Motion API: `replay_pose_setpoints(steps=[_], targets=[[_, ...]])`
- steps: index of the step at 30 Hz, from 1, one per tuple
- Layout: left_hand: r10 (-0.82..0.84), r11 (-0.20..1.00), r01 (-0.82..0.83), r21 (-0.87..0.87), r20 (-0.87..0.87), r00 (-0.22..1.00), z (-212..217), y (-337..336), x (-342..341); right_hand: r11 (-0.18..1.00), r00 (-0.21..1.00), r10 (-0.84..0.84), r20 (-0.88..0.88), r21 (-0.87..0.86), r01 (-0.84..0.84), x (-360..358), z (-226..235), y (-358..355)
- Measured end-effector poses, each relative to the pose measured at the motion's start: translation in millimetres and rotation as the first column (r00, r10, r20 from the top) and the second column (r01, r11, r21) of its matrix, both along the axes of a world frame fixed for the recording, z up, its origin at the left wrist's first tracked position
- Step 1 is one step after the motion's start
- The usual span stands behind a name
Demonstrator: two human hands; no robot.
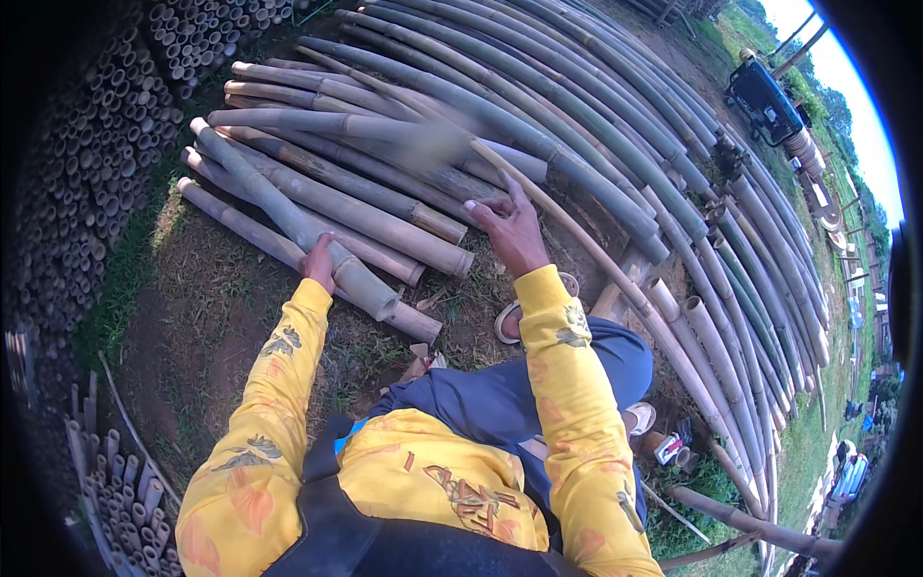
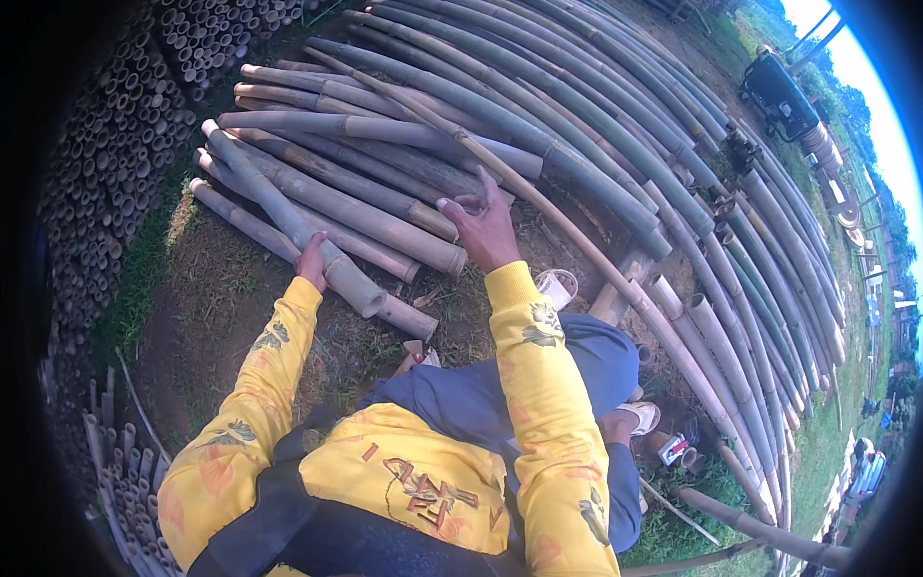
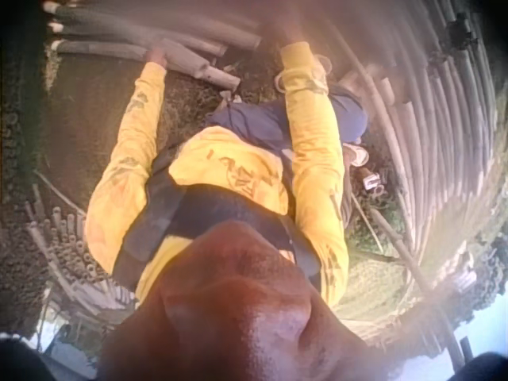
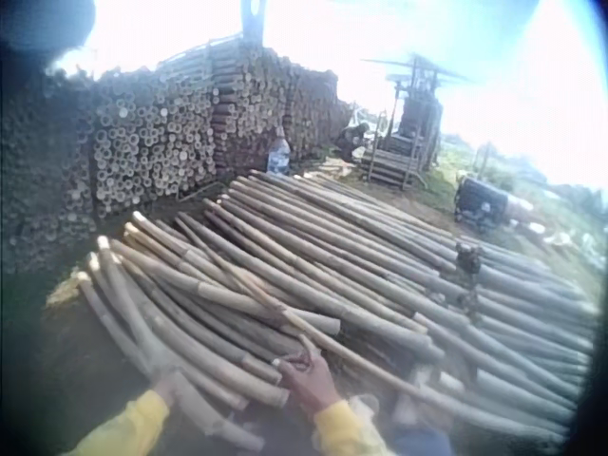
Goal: The person sits on the ground and uses a hand saw to cut long bamboo poles into shorter sections. They repeatedly position a pole, saw through it, and set the cut piece aside, continuing this process with multiple poles.
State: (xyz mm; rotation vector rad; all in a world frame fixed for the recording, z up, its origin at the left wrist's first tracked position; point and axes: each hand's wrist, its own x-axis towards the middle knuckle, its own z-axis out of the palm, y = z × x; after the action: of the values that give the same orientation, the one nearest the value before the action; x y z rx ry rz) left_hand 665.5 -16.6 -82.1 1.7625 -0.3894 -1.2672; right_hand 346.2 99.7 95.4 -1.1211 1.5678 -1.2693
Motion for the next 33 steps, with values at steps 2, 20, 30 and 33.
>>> replay_pose_setpoints(steps=[2,20,30,33], targets=[[-0.087,0.995,0.082,0.051,0.098,0.991,-14.0,-30.7,-46.8,0.995,0.994,-0.063,-0.089,-0.082,0.056,-15.3,14.5,25.1],[-0.829,0.523,0.755,0.395,0.03,0.558,-144.5,-139.6,-204.4,0.505,0.172,-0.735,-0.656,-0.36,0.785,-14.9,19.0,380.1],[-0.989,0.081,0.991,0.106,0.136,0.066,-75.2,-51.0,-265.3,0.069,-0.165,-0.46,-0.872,-0.22,0.973,7.0,0.6,479.6],[-0.973,-0.219,0.969,-0.118,-0.051,-0.226,-24.1,-8.2,-288.8,0.076,-0.104,-0.479,-0.872,-0.16,0.984,-8.1,6.3,489.2]])
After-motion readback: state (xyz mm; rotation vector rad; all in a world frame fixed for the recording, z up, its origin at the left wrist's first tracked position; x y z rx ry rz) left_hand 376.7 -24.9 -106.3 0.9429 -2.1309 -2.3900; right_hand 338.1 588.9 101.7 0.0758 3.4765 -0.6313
